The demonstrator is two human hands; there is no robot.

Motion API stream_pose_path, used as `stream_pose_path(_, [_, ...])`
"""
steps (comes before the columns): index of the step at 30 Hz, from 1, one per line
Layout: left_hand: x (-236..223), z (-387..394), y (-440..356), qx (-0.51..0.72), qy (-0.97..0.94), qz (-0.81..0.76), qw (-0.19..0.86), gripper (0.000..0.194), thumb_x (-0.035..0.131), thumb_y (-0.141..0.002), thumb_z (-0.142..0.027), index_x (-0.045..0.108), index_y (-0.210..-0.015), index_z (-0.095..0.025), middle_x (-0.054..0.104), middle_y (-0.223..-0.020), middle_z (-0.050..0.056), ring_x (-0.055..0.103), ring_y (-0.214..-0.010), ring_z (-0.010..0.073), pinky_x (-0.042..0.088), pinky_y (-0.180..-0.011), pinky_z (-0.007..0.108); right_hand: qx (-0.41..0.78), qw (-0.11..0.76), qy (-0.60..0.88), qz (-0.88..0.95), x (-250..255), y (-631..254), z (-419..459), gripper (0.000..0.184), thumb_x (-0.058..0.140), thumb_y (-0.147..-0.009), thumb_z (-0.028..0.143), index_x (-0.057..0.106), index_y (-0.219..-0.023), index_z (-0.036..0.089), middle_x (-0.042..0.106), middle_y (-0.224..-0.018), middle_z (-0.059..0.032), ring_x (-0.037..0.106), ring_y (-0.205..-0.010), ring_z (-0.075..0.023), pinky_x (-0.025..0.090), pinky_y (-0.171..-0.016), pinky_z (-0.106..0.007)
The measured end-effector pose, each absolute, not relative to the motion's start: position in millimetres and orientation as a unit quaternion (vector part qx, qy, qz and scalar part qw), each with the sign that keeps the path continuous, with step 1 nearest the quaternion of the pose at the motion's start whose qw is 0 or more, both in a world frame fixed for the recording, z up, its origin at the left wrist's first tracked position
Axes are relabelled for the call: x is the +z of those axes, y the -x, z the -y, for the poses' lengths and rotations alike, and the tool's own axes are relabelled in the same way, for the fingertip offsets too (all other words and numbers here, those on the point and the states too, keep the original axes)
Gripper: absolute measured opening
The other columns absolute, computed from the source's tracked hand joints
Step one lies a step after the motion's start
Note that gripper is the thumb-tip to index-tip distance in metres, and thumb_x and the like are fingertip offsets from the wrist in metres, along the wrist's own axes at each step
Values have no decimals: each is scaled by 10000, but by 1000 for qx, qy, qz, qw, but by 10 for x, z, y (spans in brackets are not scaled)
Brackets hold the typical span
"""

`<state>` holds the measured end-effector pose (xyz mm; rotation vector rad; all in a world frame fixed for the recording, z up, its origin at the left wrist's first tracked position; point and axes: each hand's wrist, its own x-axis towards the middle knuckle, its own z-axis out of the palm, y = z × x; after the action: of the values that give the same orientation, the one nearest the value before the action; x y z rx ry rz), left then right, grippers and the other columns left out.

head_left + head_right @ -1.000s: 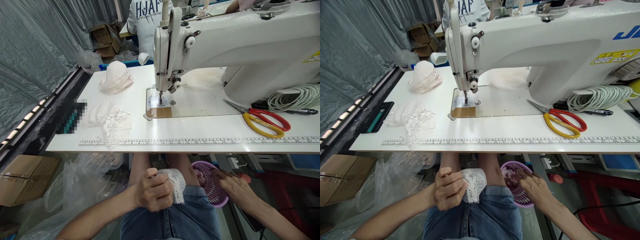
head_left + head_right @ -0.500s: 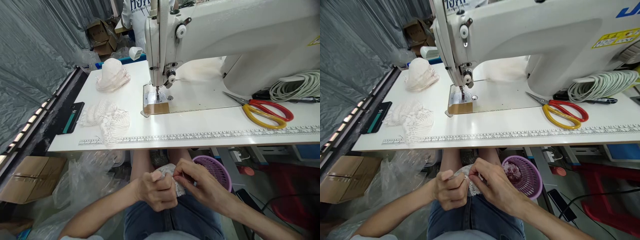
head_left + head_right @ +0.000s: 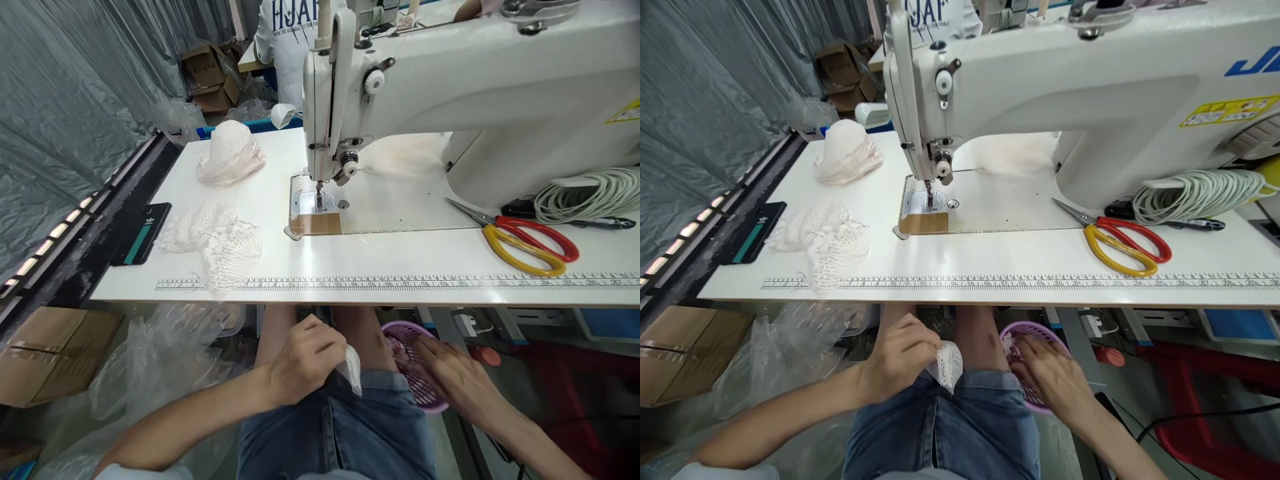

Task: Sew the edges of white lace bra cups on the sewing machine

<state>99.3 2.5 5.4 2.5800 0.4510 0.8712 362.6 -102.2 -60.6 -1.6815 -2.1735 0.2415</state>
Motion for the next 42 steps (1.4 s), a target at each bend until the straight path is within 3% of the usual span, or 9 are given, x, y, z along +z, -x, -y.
stream_pose_path(2, [163,-53,-1057,284,-884,-229,291,137,478,-817,-52,547,-739,-141,619,-726,12,548,-650,94,410,-620,222,206,194,570,771,-435,-3349,979,780,619,-751,559,319,-1370,192,500,-1293,-166,494,-1168,-303,467,-874,-400])
stream_pose_path(4, [320,-91,-1103,252,-834,-302,386,102,523,-764,-61,580,-771,-146,600,-717,3,544,-653,99,416,-605,205,303,240,513,766,-237,-3028,893,1062,711,-604,619,176,-1421,202,374,-1397,-173,415,-1242,-314,425,-946,-416])
stream_pose_path(5, [408,-117,-1116,237,-806,-334,427,125,542,-735,-60,598,-796,-153,598,-721,-2,546,-660,100,419,-605,199,327,267,509,750,-143,-2900,837,1014,713,-619,595,203,-1407,209,406,-1371,-164,436,-1220,-314,429,-934,-422])
stream_pose_path(9, [714,-278,-1130,213,-684,-422,556,102,602,-722,-157,620,-822,-150,599,-678,1,553,-621,109,417,-569,198,374,388,539,647,258,-2846,500,222,402,-913,341,534,-1012,192,642,-860,-41,612,-751,-174,487,-629,-255])
stream_pose_path(15, [786,-790,-1314,271,-554,-428,661,299,617,-751,-412,473,-735,-150,548,-661,-11,558,-541,116,434,-519,228,142,292,562,761,931,-3418,-494,290,388,-935,347,521,-726,197,514,-547,37,474,-483,-111,352,-466,-208])
stream_pose_path(18, [748,-1110,-1357,215,-654,-466,555,244,591,-788,-348,501,-891,-145,566,-757,9,583,-605,147,457,-552,265,75,219,547,805,886,-3529,-983,190,483,-888,305,550,-748,195,574,-575,17,524,-499,-136,358,-459,-220])
stream_pose_path(23, [689,-1402,-1228,257,-879,-370,157,239,446,-865,-84,536,-1072,-162,595,-967,54,547,-881,180,446,-726,307,-5,241,534,810,552,-3404,-1162,164,480,-889,246,564,-1000,160,611,-1045,-147,572,-917,-273,441,-710,-379])
stream_pose_path(28, [573,-1550,-1216,228,-953,-192,-52,206,408,-919,-103,602,-950,-166,616,-1068,44,525,-960,171,403,-764,317,-8,225,455,861,503,-3186,-1044,179,471,-917,313,574,-951,170,624,-1018,-110,583,-832,-220,471,-681,-355])
stream_pose_path(42, [470,-1888,-1202,187,-958,-171,-130,150,440,-872,-19,552,-891,-117,630,-905,63,544,-903,171,393,-767,324,32,170,420,891,427,-3464,-1521,311,461,-923,343,509,-1169,160,554,-1225,-156,604,-967,-247,537,-725,-385])
